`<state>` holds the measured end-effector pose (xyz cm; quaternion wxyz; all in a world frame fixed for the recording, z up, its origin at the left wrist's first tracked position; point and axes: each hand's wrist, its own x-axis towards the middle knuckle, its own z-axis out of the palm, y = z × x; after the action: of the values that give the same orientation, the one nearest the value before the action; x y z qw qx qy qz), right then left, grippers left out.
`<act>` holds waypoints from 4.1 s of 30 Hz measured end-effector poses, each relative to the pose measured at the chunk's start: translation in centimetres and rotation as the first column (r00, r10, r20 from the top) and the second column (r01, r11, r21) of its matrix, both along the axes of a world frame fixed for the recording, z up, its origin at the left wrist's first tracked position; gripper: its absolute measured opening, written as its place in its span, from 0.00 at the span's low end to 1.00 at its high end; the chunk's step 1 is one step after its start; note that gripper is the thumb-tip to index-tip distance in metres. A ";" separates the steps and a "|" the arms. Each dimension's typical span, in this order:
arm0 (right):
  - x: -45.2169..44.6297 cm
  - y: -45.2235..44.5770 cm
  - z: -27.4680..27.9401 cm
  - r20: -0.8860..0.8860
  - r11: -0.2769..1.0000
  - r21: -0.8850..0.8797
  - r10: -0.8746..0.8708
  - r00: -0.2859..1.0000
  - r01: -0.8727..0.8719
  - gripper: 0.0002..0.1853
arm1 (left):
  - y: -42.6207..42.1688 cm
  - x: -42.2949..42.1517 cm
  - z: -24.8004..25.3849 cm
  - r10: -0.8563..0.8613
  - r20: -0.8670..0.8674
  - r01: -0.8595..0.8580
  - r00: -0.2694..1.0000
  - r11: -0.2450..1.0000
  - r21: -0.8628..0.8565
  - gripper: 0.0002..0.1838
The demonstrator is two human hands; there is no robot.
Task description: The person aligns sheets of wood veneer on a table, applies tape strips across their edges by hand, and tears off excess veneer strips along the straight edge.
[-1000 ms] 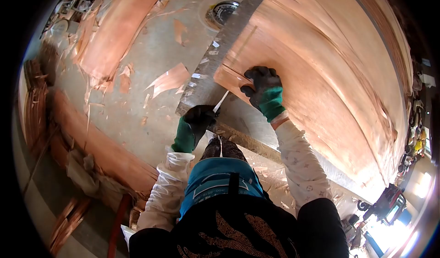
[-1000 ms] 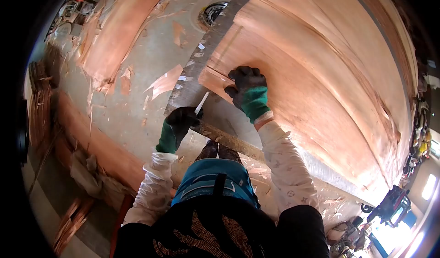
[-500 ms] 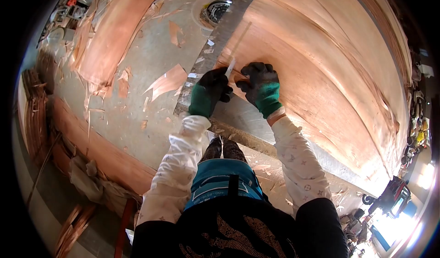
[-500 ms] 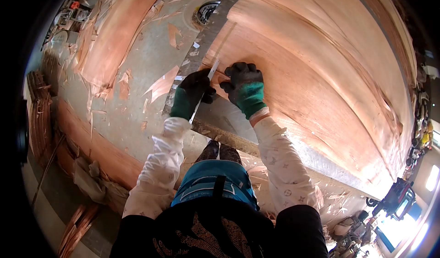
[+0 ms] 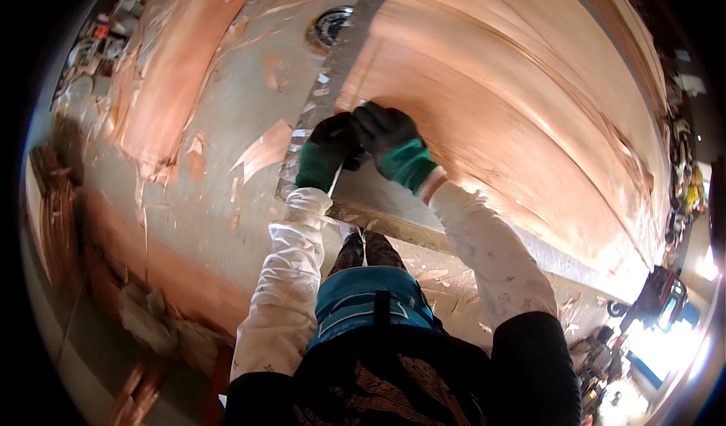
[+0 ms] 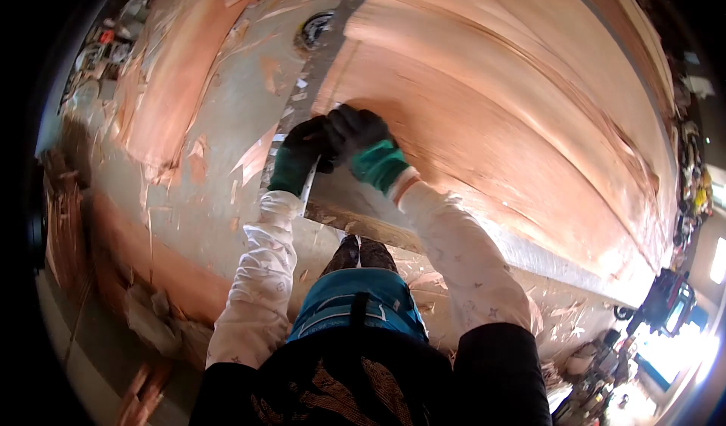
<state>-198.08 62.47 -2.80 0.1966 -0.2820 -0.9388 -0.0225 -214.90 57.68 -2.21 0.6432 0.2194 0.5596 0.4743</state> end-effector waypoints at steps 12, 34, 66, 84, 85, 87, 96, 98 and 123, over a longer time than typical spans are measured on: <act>-2.2 -2.9 -2.3 -0.211 0.971 0.006 -0.233 0.949 0.240 0.20 | -3.8 -6.0 -6.0 -0.111 -0.916 0.543 0.385 0.830 0.128 0.13; 34.4 -10.4 4.0 -0.102 0.822 -0.408 -0.474 0.875 0.397 0.16 | -17.5 22.1 5.8 -0.197 -0.188 0.175 0.962 0.976 -0.129 0.12; 40.5 -16.1 3.6 -0.322 0.958 -0.083 -0.288 0.902 0.276 0.16 | -14.4 22.2 3.9 -0.262 -0.546 0.189 0.796 0.964 -0.186 0.16; 78.2 -22.4 1.1 -0.156 0.762 -0.403 -0.603 0.782 0.507 0.10 | -20.3 71.3 4.4 -0.439 -0.158 0.410 0.885 0.893 -0.186 0.20; 78.2 -22.3 1.1 -0.161 0.766 -0.389 -0.603 0.781 0.512 0.10 | -19.9 71.8 3.5 -0.426 -0.146 0.405 0.893 0.902 -0.151 0.22; 77.9 -22.5 1.1 -0.161 0.764 -0.373 -0.613 0.774 0.527 0.09 | -19.0 73.0 3.5 -0.451 -0.191 0.439 0.872 0.892 -0.106 0.21; 73.1 -25.0 -0.5 -0.005 0.882 -0.035 -0.470 0.882 0.470 0.21 | -18.4 73.6 1.0 -0.461 -0.252 0.463 0.851 0.885 -0.054 0.23; 72.8 -25.4 -2.0 -0.012 0.860 0.001 -0.509 0.860 0.509 0.23 | -20.6 73.4 1.3 -0.405 -0.399 0.482 0.823 0.869 0.114 0.20; 113.4 -30.9 2.3 0.001 0.707 -0.438 -0.617 0.787 0.555 0.13 | -34.6 99.2 3.7 -0.374 -0.235 0.338 0.897 0.924 -0.178 0.12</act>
<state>-84.65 31.59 -0.53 0.1826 -0.6018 -0.7654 0.1369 -115.71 23.09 1.54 0.6519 0.3361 0.6210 0.2765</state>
